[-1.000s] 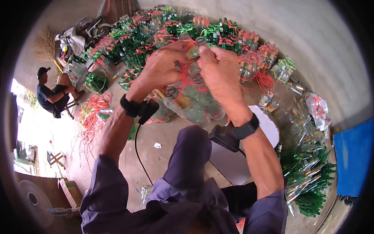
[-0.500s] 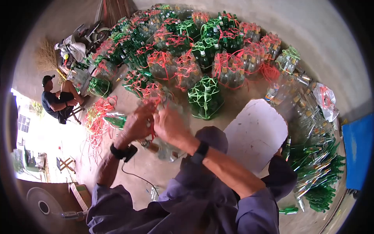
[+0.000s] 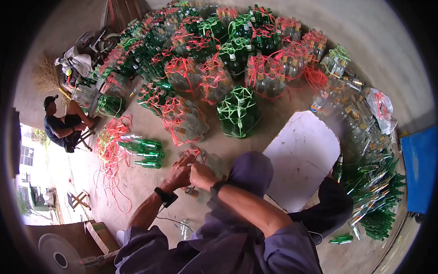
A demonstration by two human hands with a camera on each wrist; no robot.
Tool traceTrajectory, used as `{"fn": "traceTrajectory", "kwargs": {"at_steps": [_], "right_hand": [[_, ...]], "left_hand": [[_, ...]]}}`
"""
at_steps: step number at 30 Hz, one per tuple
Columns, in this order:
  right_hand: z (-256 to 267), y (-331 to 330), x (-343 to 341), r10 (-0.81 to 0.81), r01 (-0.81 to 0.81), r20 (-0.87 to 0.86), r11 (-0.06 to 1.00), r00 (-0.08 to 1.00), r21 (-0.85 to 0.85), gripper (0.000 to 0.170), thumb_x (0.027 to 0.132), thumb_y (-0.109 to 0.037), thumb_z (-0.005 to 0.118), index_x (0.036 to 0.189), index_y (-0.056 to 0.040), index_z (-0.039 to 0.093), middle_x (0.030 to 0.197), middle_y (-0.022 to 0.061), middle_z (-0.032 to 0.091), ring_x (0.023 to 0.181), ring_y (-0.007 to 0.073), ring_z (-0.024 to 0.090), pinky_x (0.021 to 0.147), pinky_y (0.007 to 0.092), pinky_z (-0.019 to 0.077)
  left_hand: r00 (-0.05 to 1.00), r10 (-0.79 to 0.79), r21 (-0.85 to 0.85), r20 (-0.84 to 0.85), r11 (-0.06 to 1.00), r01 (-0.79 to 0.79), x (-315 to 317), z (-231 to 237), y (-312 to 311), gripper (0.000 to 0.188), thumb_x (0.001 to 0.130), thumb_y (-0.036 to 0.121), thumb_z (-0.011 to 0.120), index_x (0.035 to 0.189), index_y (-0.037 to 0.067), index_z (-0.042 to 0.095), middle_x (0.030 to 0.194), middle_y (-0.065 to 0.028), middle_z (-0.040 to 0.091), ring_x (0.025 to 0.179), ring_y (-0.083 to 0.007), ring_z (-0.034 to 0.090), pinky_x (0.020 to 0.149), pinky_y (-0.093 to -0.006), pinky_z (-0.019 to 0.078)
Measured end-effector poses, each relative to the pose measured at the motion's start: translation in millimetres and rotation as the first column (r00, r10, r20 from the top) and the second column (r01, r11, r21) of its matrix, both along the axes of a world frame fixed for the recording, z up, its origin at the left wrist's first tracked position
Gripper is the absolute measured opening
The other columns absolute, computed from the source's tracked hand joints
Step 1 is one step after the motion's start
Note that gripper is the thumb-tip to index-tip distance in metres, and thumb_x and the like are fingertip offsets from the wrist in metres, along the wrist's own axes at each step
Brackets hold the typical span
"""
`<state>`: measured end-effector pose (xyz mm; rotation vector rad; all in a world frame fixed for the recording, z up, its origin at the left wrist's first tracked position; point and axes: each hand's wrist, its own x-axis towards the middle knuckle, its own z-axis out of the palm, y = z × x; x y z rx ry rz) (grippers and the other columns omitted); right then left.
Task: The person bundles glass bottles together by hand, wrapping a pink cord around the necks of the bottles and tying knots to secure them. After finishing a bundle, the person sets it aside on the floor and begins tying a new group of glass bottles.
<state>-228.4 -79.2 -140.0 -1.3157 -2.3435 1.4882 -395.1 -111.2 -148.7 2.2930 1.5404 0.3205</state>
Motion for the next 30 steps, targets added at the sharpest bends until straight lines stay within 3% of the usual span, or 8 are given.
{"fn": "traceTrajectory", "kwargs": {"at_steps": [5, 12, 15, 17, 20, 24, 28, 30], "right_hand": [[-14.4, 24.9, -0.5, -0.096, 0.096, -0.003, 0.994, 0.995, 0.059, 0.024, 0.085, -0.011, 0.058, 0.095, 0.0057, 0.072, 0.091, 0.0301, 0.072, 0.088, 0.0427, 0.073, 0.080, 0.0514, 0.0577], [-44.0, 36.4, 1.5, -0.170, 0.160, 0.068, 0.978, 0.983, 0.131, 0.023, 0.089, -0.009, 0.057, 0.095, 0.0043, 0.075, 0.097, 0.0298, 0.072, 0.092, 0.0419, 0.073, 0.081, 0.0502, 0.0570], [-43.9, 44.0, 2.8, -0.156, 0.129, 0.155, 0.977, 0.976, 0.172, 0.023, 0.092, -0.014, 0.055, 0.098, -0.0019, 0.073, 0.098, 0.0225, 0.074, 0.091, 0.0365, 0.074, 0.082, 0.0464, 0.0591], [-41.5, 45.7, 1.7, -0.062, 0.013, 0.249, 0.981, 0.966, 0.194, 0.022, 0.092, -0.014, 0.054, 0.100, -0.0050, 0.073, 0.101, 0.0186, 0.075, 0.094, 0.0344, 0.074, 0.085, 0.0457, 0.0580], [-41.1, 45.4, 1.0, -0.114, 0.068, 0.199, 0.972, 0.973, 0.224, 0.022, 0.089, -0.010, 0.058, 0.096, -0.0014, 0.077, 0.098, 0.0252, 0.074, 0.093, 0.0389, 0.074, 0.082, 0.0496, 0.0583], [-35.4, 50.9, 4.1, -0.075, 0.022, 0.264, 0.980, 0.962, 0.196, 0.022, 0.089, -0.013, 0.059, 0.096, -0.0036, 0.078, 0.100, 0.0247, 0.074, 0.094, 0.0370, 0.074, 0.082, 0.0481, 0.0588], [-18.5, 59.4, 7.3, -0.089, 0.008, 0.436, 0.983, 0.895, 0.184, 0.020, 0.088, -0.017, 0.066, 0.099, -0.0068, 0.079, 0.106, 0.0216, 0.074, 0.101, 0.0345, 0.073, 0.081, 0.0462, 0.0594], [-17.5, 58.3, 8.7, -0.080, -0.011, 0.522, 0.986, 0.849, 0.168, 0.020, 0.087, -0.018, 0.068, 0.100, -0.0076, 0.079, 0.109, 0.0202, 0.074, 0.104, 0.0341, 0.073, 0.082, 0.0458, 0.0593]], "left_hand": [[0.993, -0.033, 0.132, -0.110, 0.990, 0.048, -1.5, -17.2, 35.9, 0.029, 0.073, 0.011, 0.068, 0.101, 0.009, 0.073, 0.135, -0.0105, 0.056, 0.119, -0.0356, 0.057, 0.083, -0.0522, 0.0539], [0.976, -0.011, 0.092, -0.219, 0.995, 0.032, 7.3, -61.8, 66.1, 0.034, 0.074, 0.014, 0.067, 0.107, 0.014, 0.075, 0.142, -0.0151, 0.051, 0.120, -0.0342, 0.058, 0.086, -0.0533, 0.0510], [0.979, 0.028, 0.100, -0.200, 0.995, -0.008, 11.3, -86.6, 61.2, 0.038, 0.075, 0.023, 0.072, 0.112, 0.017, 0.075, 0.145, -0.0146, 0.050, 0.120, -0.0328, 0.058, 0.090, -0.0524, 0.0508], [0.978, 0.076, 0.104, -0.193, 0.993, -0.057, 17.8, -85.1, 53.3, 0.043, 0.074, 0.029, 0.075, 0.116, 0.019, 0.075, 0.148, -0.0137, 0.046, 0.122, -0.0317, 0.057, 0.096, -0.0522, 0.0492], [0.970, 0.115, 0.032, -0.214, 0.993, -0.111, 20.7, -85.0, 49.9, 0.047, 0.076, 0.031, 0.075, 0.122, 0.020, 0.073, 0.155, -0.0145, 0.039, 0.129, -0.0322, 0.052, 0.103, -0.0529, 0.0433], [0.945, 0.150, 0.032, -0.289, 0.989, -0.148, 27.4, -89.1, 45.8, 0.050, 0.078, 0.029, 0.075, 0.126, 0.019, 0.072, 0.161, -0.0165, 0.032, 0.136, -0.0361, 0.045, 0.108, -0.0579, 0.0363], [0.957, 0.178, -0.023, -0.228, 0.982, -0.189, 37.2, -73.0, 43.5, 0.059, 0.075, 0.026, 0.075, 0.132, 0.017, 0.067, 0.163, -0.0173, 0.028, 0.138, -0.0394, 0.042, 0.110, -0.0628, 0.0318], [0.952, 0.170, 0.050, -0.254, 0.985, -0.163, 38.5, -67.0, 39.1, 0.069, 0.071, 0.023, 0.075, 0.138, 0.016, 0.061, 0.162, -0.0182, 0.030, 0.137, -0.0396, 0.042, 0.112, -0.0644, 0.0291]]}}
